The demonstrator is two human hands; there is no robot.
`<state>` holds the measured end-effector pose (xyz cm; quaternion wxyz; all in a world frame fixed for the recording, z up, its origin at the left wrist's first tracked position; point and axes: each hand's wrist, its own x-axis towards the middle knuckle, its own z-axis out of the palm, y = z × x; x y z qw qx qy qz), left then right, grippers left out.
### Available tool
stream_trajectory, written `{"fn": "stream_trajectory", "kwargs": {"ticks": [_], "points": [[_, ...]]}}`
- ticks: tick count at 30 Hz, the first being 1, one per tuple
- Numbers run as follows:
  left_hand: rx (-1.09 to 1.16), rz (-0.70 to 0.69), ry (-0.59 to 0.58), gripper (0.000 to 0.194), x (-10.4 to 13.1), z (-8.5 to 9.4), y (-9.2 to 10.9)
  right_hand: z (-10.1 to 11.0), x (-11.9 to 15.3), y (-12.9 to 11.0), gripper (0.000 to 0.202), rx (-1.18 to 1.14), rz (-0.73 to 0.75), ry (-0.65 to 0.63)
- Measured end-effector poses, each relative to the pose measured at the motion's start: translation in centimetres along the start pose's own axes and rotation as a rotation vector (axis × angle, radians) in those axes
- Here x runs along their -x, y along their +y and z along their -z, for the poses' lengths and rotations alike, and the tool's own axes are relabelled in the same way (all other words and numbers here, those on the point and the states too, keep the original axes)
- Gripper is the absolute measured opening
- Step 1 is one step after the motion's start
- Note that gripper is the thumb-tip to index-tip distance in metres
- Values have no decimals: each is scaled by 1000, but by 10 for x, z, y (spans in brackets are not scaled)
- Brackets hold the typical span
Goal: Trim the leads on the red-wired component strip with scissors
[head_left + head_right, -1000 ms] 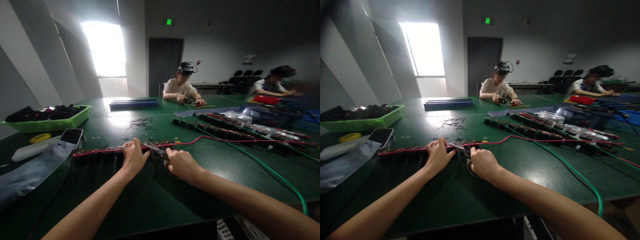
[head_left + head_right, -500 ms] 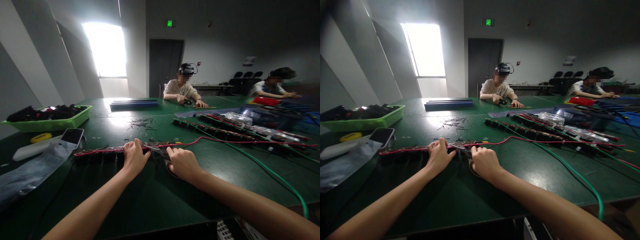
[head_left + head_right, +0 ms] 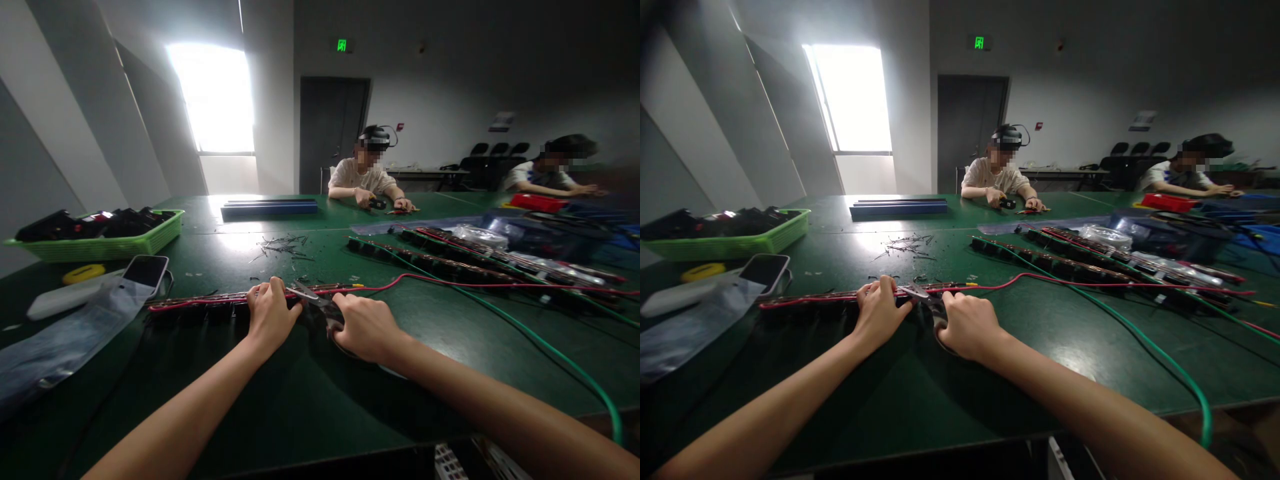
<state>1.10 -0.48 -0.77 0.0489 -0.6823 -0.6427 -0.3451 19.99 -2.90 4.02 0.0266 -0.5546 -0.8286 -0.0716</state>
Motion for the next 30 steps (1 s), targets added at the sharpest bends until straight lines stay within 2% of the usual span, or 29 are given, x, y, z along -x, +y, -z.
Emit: {"fn": "stream_trajectory", "kwargs": {"ticks": [11, 18, 25, 30], "points": [[2, 4, 1, 33, -1, 0, 0, -7, 3, 1, 42, -37, 107, 71], [5, 10, -8, 32, 0, 1, 1, -9, 5, -1, 62, 18, 98, 90], [4, 24, -4, 30, -1, 1, 1, -9, 5, 0, 39, 38, 109, 73], [-40, 8, 9, 30, 0, 1, 2, -10, 5, -1, 34, 5, 107, 52]]}}
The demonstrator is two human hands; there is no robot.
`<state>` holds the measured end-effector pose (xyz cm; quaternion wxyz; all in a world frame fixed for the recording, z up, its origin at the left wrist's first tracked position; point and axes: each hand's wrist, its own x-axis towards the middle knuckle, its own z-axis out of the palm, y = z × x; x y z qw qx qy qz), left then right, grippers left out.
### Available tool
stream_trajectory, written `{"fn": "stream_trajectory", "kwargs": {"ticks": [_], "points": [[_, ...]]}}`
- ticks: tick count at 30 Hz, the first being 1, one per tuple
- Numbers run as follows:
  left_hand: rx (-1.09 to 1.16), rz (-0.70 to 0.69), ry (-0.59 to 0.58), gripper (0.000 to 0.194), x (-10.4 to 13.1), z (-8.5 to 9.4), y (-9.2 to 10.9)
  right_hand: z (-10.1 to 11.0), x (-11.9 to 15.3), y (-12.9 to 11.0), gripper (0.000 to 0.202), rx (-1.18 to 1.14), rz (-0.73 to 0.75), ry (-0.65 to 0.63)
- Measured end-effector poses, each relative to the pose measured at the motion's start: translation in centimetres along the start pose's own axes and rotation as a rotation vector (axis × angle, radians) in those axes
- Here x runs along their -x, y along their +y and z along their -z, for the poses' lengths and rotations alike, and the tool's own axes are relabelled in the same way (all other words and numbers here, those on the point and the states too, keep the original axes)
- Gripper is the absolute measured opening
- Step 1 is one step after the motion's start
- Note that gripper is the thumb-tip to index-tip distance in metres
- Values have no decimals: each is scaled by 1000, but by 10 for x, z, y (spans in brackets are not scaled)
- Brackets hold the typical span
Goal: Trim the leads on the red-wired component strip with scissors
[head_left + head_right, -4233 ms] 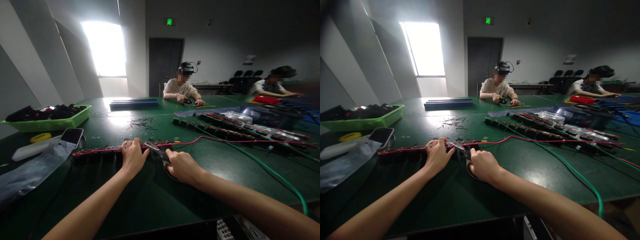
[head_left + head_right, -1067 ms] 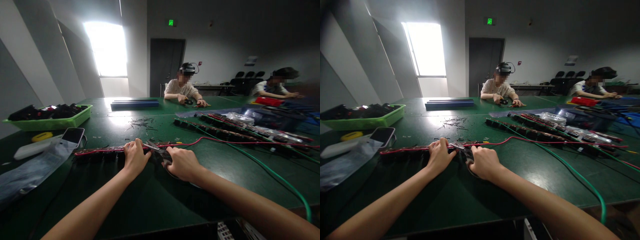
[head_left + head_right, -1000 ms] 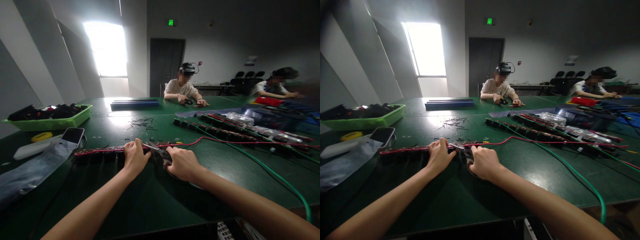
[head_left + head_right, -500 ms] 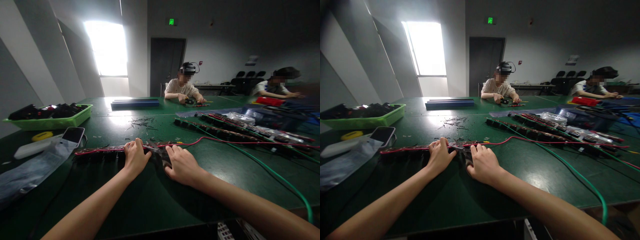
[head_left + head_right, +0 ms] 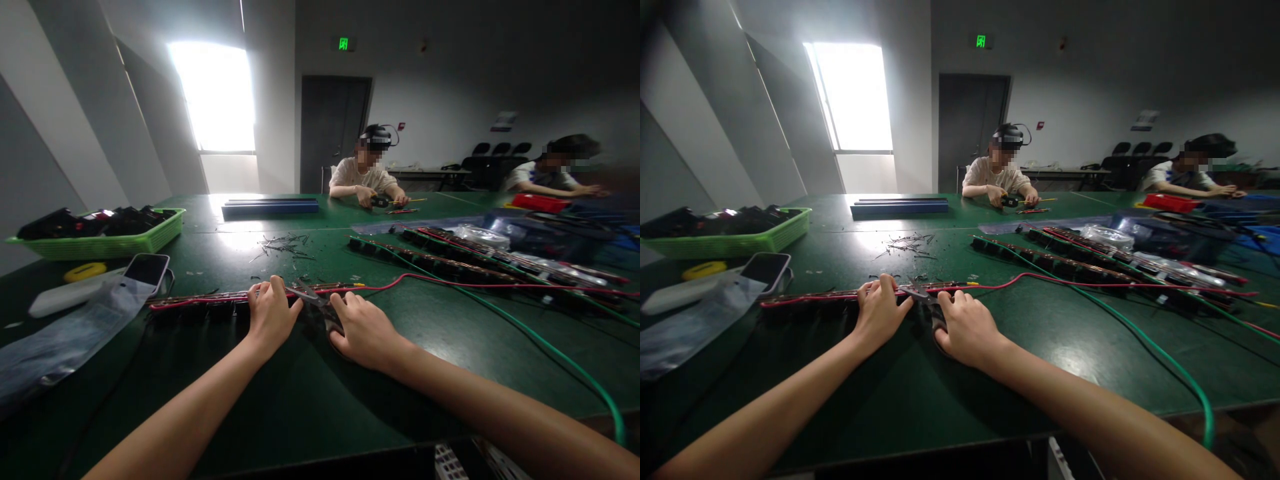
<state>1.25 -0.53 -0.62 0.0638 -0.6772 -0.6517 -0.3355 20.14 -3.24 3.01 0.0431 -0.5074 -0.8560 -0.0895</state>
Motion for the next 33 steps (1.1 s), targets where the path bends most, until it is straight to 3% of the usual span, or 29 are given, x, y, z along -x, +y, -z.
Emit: {"fn": "stream_trajectory", "kwargs": {"ticks": [10, 33], "points": [[-31, -3, -8, 27, 0, 2, 2, 4, -1, -3, 34, 7, -57, -8], [-41, 2, 5, 31, -1, 0, 1, 12, 2, -1, 29, -45, -1, -62]]}}
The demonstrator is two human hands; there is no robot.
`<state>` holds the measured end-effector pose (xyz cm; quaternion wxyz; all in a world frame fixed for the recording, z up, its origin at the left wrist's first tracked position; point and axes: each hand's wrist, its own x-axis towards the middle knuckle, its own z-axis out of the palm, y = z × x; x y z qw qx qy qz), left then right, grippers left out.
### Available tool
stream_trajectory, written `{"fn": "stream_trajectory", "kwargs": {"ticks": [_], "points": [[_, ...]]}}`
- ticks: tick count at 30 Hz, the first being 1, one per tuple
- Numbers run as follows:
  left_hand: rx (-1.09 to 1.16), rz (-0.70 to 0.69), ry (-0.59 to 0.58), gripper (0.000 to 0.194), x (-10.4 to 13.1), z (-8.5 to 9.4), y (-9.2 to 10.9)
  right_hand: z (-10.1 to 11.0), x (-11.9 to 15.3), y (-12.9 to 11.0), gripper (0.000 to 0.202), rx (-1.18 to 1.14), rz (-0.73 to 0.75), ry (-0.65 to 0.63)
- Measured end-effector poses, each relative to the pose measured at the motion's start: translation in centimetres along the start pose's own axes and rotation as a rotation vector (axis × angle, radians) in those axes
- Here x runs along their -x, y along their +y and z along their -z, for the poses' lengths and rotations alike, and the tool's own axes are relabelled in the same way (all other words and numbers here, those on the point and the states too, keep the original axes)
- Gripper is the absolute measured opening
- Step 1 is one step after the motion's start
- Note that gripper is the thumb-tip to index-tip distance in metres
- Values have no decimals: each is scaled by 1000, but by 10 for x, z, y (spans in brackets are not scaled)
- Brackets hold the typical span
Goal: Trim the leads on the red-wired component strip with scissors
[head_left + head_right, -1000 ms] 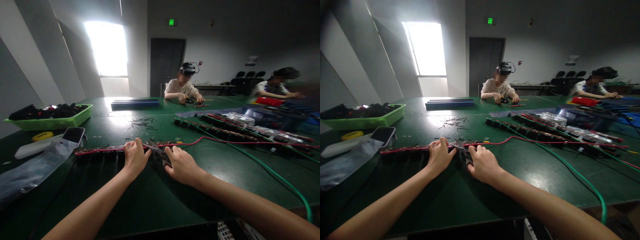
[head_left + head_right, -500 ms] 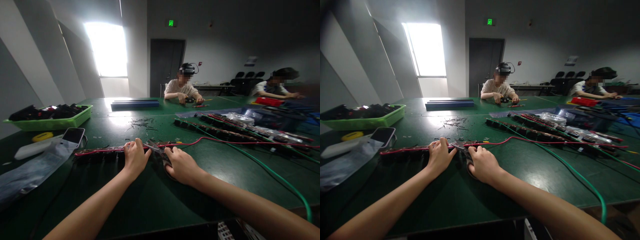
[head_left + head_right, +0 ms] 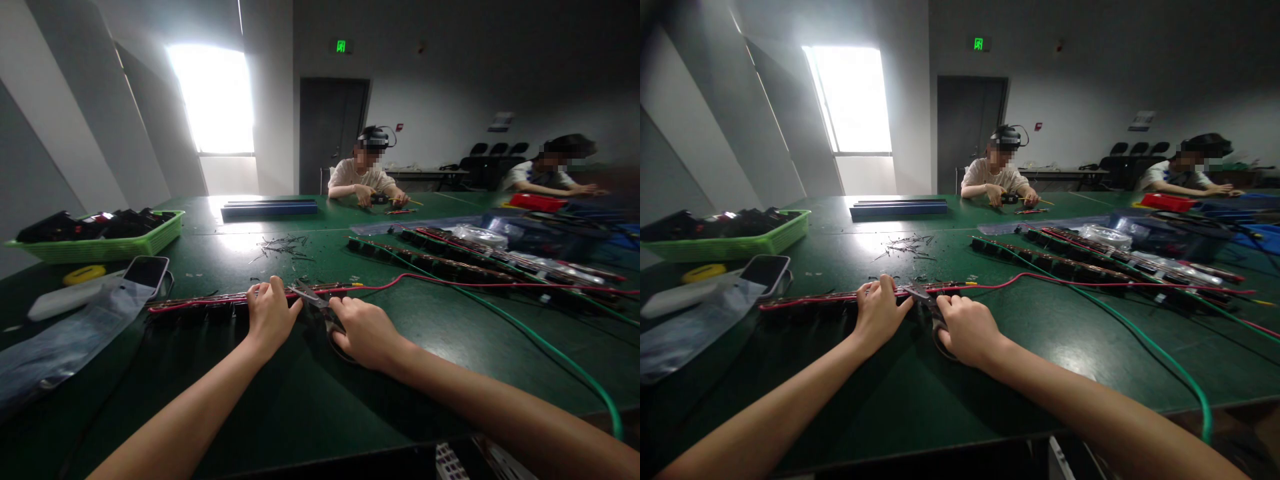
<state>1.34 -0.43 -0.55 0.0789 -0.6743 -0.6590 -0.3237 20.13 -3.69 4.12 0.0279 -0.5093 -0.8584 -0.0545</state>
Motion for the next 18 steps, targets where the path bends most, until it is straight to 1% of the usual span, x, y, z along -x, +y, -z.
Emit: {"fn": "stream_trajectory", "kwargs": {"ticks": [18], "points": [[-1, -17, 13, 32, 0, 0, -1, -1, 0, 2, 26, -10, 32, 25]]}}
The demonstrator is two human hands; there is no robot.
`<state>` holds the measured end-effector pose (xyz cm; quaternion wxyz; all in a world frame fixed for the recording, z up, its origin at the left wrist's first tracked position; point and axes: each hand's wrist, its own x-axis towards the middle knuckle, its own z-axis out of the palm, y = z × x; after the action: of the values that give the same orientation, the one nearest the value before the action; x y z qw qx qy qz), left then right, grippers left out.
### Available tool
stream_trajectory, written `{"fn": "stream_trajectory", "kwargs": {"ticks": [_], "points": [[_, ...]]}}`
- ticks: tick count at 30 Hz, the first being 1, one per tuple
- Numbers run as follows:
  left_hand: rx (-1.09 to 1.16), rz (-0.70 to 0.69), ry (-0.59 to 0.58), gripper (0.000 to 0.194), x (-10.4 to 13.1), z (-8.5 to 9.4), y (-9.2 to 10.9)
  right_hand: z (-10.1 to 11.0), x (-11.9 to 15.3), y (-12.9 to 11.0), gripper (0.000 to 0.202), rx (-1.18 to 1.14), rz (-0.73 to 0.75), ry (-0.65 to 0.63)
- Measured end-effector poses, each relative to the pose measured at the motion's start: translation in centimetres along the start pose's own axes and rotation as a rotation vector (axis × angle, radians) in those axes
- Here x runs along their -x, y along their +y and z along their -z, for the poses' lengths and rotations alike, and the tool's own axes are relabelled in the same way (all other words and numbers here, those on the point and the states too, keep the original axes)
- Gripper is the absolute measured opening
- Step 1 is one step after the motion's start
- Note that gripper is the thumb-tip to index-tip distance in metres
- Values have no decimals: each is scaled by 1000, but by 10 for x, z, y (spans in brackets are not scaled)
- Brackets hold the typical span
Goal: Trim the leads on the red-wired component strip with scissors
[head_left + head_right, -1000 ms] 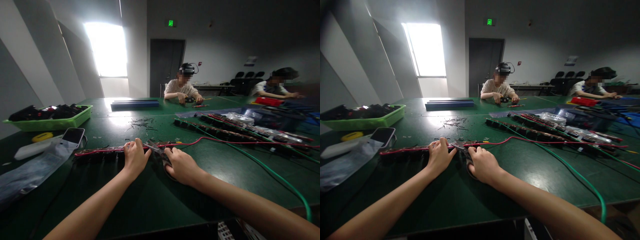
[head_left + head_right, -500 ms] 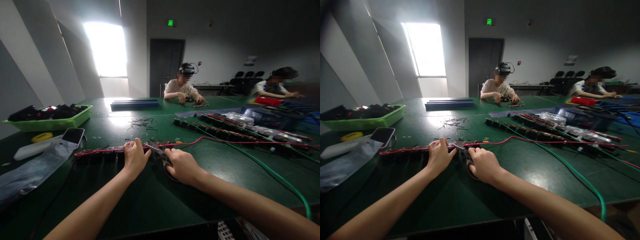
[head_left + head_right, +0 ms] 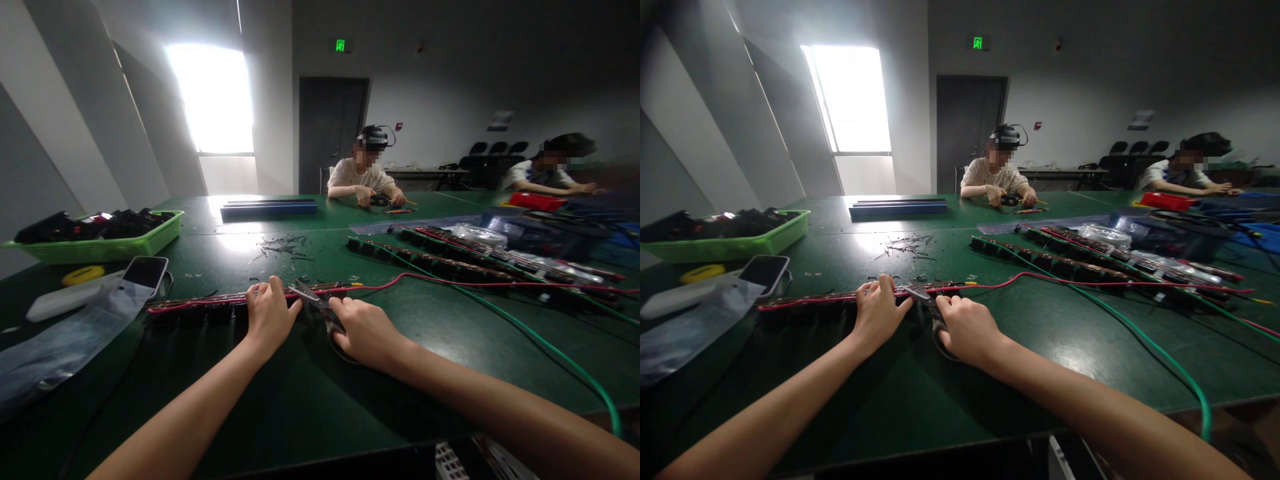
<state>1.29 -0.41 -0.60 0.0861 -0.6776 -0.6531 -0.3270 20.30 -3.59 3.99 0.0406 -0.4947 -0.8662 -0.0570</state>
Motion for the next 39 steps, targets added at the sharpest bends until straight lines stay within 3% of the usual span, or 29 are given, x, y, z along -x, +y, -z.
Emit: {"fn": "stream_trajectory", "kwargs": {"ticks": [16, 39], "points": [[-2, -1, -25, 35, 0, 1, -2, -1, -4, 3, 28, 55, -98, -67], [-15, 43, -28, 28, -1, 6, 3, -6, -2, 6, 24, 88, -71, -11]]}}
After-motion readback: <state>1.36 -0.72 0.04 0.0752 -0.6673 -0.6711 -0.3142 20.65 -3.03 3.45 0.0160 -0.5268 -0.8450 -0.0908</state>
